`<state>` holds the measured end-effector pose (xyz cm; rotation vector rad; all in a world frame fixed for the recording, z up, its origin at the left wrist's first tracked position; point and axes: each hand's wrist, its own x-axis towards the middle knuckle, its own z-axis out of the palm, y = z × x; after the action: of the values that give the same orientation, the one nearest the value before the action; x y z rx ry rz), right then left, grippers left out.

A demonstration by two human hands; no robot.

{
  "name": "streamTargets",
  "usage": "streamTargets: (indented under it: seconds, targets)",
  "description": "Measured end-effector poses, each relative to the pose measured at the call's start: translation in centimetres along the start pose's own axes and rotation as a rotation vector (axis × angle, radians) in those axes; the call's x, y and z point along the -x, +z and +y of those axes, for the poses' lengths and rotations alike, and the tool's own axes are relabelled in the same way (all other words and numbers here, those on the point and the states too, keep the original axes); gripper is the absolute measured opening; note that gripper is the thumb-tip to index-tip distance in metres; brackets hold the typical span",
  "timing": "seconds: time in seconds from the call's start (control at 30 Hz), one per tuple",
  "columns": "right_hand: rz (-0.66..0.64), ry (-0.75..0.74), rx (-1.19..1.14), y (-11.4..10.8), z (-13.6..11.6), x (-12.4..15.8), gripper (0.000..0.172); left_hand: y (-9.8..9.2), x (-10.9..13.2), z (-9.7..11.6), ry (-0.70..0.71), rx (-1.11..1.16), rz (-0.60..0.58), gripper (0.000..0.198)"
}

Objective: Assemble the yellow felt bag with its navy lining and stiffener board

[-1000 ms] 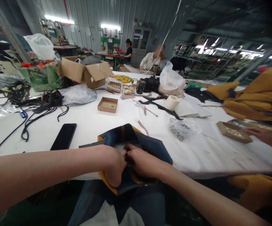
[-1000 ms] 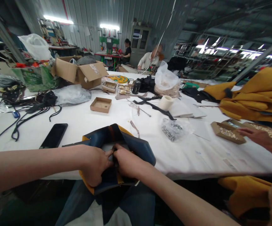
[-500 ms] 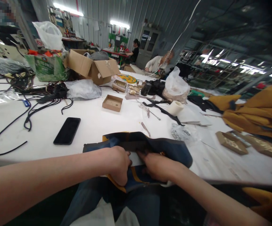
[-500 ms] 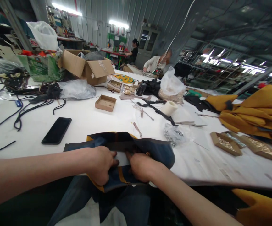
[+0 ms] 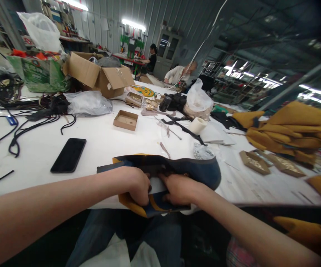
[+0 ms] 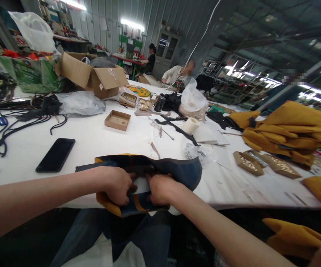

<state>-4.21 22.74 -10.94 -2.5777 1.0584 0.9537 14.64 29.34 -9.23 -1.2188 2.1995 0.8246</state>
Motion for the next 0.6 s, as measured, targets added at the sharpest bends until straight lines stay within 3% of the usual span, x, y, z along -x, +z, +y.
streamTargets:
  seconds: [0.2, 0.43, 0.6]
  targets:
    - [0.063, 0.004, -0.009, 1.0, 0.7, -1.8, 0.095, 0.4, 0.1, -0.3, -0.02, 0.048, 0.025, 0.084]
    - [0.012, -0.06, 0.014, 0.2, 1.3, -1.3, 0.06, 0.9, 0.2, 0.5, -0.046, 0.023, 0.016, 0.086]
    - [0.038, 0.026, 0.008, 0.1, 0.1, -1.0, 0.064, 1.5, 0.6, 1.0, -0.056, -0.016, 0.068, 0.087]
